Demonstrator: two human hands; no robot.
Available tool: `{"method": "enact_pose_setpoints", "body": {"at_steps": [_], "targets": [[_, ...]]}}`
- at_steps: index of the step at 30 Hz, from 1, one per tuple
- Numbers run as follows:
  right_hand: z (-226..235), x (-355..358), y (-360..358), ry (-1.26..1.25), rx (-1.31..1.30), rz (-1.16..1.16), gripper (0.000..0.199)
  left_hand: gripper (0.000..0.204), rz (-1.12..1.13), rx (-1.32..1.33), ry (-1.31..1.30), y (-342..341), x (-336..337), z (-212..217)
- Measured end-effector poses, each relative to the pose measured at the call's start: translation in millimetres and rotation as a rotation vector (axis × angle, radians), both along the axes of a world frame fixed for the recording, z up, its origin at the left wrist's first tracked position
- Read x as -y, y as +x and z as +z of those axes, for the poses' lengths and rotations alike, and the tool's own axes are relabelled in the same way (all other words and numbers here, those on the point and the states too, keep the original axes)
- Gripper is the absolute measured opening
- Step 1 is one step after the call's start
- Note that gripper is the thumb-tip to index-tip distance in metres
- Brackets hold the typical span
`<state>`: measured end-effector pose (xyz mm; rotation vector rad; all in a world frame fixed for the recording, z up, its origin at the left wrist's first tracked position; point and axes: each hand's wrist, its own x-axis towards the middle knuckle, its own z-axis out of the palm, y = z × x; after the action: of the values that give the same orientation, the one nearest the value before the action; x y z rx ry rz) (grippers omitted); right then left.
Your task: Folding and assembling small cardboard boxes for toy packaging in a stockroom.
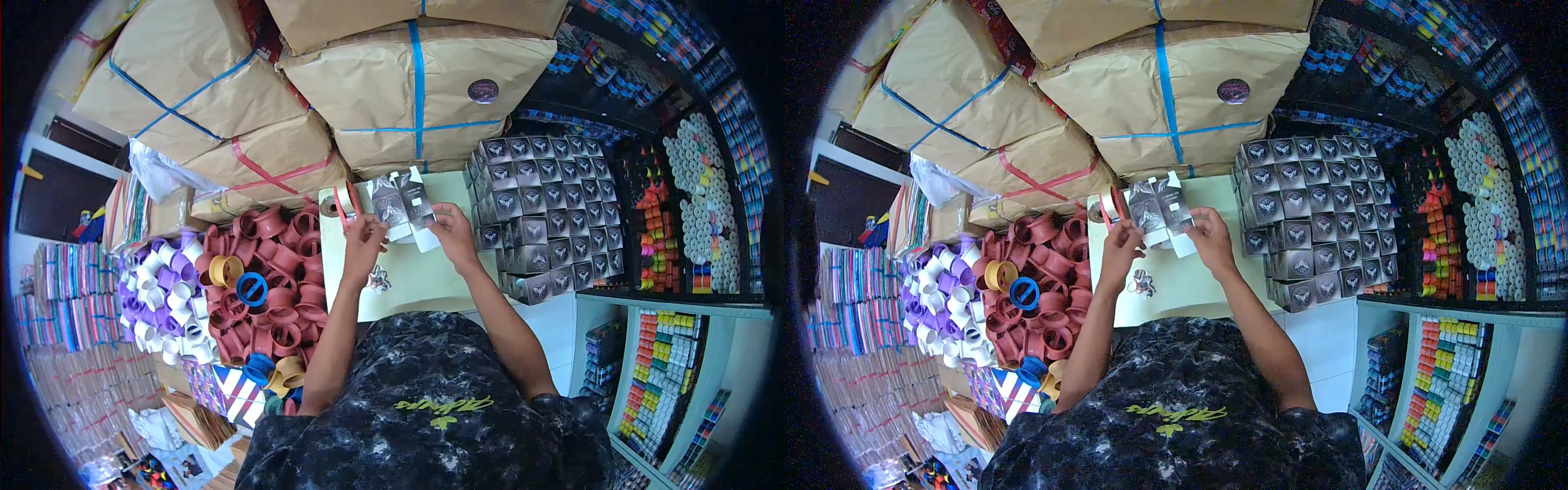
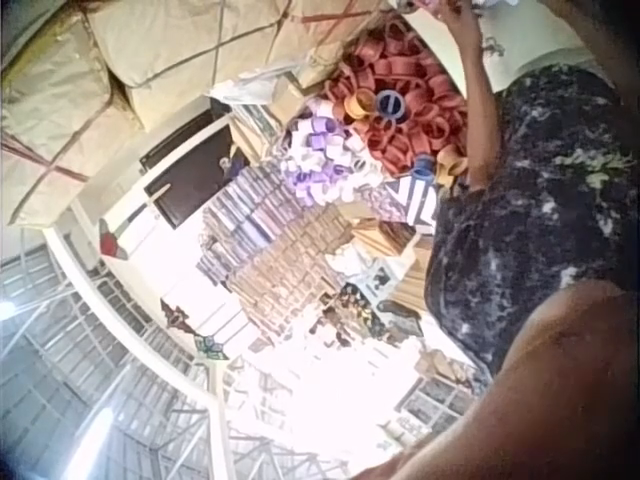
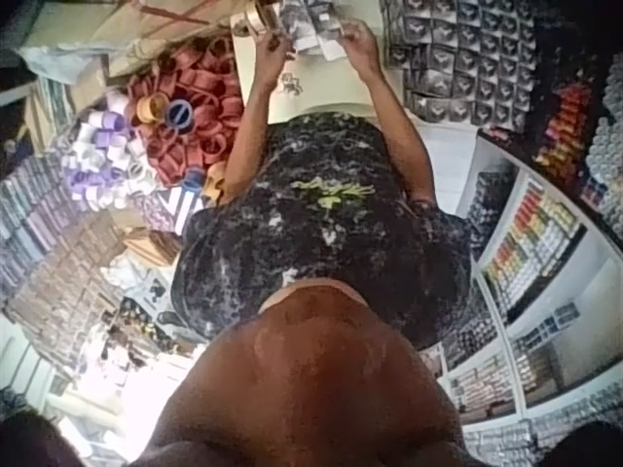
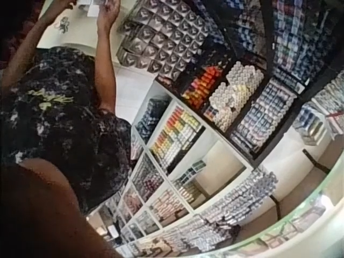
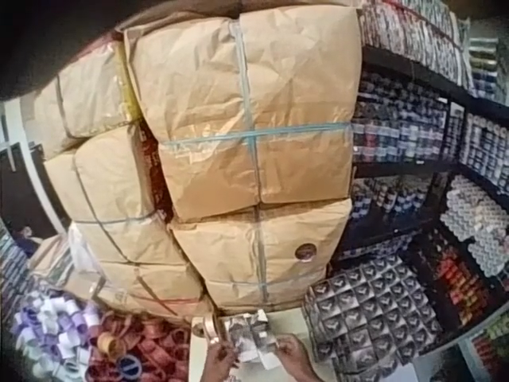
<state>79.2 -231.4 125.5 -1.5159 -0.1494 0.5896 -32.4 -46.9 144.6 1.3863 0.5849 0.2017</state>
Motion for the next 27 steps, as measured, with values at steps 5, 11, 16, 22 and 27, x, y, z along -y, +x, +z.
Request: {"method": "enact_pose_setpoints", "body": {"at_steps": [5, 11, 16, 22, 27], "targets": [[44, 19, -16, 0.141, -0.066, 0.048, 0.036, 0.067, -0.105, 0.126, -0.485, -9, 5, 40], [68, 28, -39, 0.187, -0.098, 0.201, 0.033, 0.096, -0.221, 0.324, -0.602, -11, 17, 37], [75, 41, -50, -0.030, 0.053, 0.186, 0.033, 0.103, -0.251, 0.301, -0.704, 0, 32, 68], [85, 58, -59, -0.101, 0.195, 0.083, 0.039, 0.105, -0.129, 0.208, -0.534, 7, 47, 71], [87, 69, -67, 0.061, 0.144, -0.039, 0.041, 0.116, -0.245, 0.187, -0.406, 9, 55, 74]]}}
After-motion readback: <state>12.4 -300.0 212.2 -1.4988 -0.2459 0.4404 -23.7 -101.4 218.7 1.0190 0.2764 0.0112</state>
